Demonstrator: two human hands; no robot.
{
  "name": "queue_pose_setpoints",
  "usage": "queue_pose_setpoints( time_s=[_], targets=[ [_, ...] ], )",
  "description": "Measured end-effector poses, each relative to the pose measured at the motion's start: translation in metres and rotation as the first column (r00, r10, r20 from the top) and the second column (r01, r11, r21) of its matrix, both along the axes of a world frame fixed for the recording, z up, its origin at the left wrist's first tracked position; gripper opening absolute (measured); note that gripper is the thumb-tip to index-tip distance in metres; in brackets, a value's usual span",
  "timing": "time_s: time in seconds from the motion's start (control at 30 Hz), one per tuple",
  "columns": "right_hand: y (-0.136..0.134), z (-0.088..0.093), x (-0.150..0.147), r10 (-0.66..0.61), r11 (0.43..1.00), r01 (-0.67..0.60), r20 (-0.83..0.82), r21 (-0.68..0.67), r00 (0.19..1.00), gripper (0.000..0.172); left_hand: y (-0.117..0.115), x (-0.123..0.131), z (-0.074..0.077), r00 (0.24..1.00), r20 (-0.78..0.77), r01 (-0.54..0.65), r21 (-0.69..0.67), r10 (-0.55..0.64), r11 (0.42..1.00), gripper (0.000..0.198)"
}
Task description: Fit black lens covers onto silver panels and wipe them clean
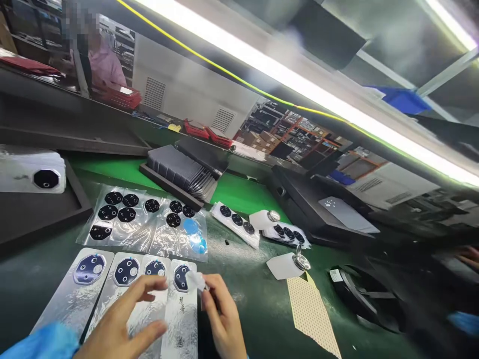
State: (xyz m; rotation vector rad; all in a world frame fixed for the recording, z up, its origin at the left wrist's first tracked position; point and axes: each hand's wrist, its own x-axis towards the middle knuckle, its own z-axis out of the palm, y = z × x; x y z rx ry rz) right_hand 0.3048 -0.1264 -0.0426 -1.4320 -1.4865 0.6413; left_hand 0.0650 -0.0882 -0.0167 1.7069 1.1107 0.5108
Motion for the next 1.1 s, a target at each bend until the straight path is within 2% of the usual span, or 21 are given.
queue_pose_setpoints(
  time_s=[0.07, 0.13, 0.17, 0.23, 0.33, 0.43, 0.53, 0.6, 0.63, 0.73, 0.83, 0.9, 1.0, 1.1],
  targets=[
    [-0.008, 0.0, -0.018, 0.078, 0.997, -0.078, -0.056, -0.004, 0.995, 0.027, 0.006, 0.018, 0.005, 0.995, 0.086, -0.046, -0.035, 0.049, 0.998, 0.064],
    [-0.014, -0.004, -0.028, 0.096, 0.995, -0.097, -0.102, -0.002, 0.99, 0.028, 0.01, 0.029, 0.006, 0.987, 0.16, -0.035, 0.031, 0.029, 0.999, 0.076],
    [-0.016, -0.007, -0.031, 0.091, 0.996, -0.093, -0.123, -0.005, 0.988, 0.028, 0.012, 0.032, 0.007, 0.983, 0.181, -0.023, 0.079, 0.008, 0.997, 0.073],
    [-0.019, -0.014, -0.034, 0.075, 0.997, -0.078, -0.16, -0.011, 0.984, 0.031, 0.013, 0.034, 0.007, 0.981, 0.194, -0.007, 0.18, -0.029, 0.984, 0.055],
    [-0.02, -0.021, -0.035, 0.059, 0.997, -0.069, -0.226, -0.037, 0.972, 0.035, 0.014, 0.031, 0.007, 0.982, 0.162, 0.03, 0.353, -0.093, 0.935, 0.03],
    [-0.021, -0.023, -0.037, 0.059, 0.995, -0.077, -0.272, -0.058, 0.961, 0.034, 0.016, 0.026, 0.007, 0.983, 0.098, 0.081, 0.523, -0.155, 0.848, 0.026],
    [-0.022, -0.022, -0.04, 0.067, 0.994, -0.088, -0.275, -0.063, 0.959, 0.031, 0.018, 0.022, 0.009, 0.985, 0.051, 0.096, 0.62, -0.163, 0.779, 0.023],
    [-0.022, -0.021, -0.041, 0.08, 0.994, -0.097, -0.264, -0.055, 0.961, 0.03, 0.019, 0.021, 0.01, 0.986, 0.064, 0.084, 0.616, -0.156, 0.783, 0.02],
    [-0.022, -0.02, -0.042, 0.085, 0.994, -0.101, -0.254, -0.051, 0.964, 0.03, 0.02, 0.022, 0.011, 0.985, 0.085, 0.072, 0.585, -0.149, 0.808, 0.018],
    [-0.021, -0.018, -0.042, 0.082, 0.995, -0.09, -0.211, -0.03, 0.974, 0.03, 0.022, 0.023, 0.011, 0.981, 0.172, 0.025, 0.356, -0.092, 0.934, 0.016],
    [-0.02, -0.018, -0.043, 0.067, 0.997, -0.073, -0.168, -0.027, 0.983, 0.03, 0.022, 0.023, 0.01, 0.977, 0.208, 0.014, 0.154, -0.046, 0.988, 0.023],
    [-0.021, -0.019, -0.045, 0.067, 0.997, -0.071, -0.141, -0.024, 0.988, 0.031, 0.022, 0.022, 0.009, 0.979, 0.196, 0.018, 0.16, -0.05, 0.987, 0.022],
    [-0.022, -0.019, -0.048, 0.068, 0.998, -0.068, -0.078, 0.011, 0.995, 0.036, 0.021, 0.02, 0.005, 0.979, 0.183, 0.041, 0.276, -0.094, 0.96, 0.017],
    [-0.023, -0.017, -0.049, 0.044, 0.997, -0.045, 0.012, 0.056, 0.999, 0.044, 0.021, 0.017, 0.0, 0.962, 0.204, 0.089, 0.397, -0.182, 0.913, 0.02]
  ],
)
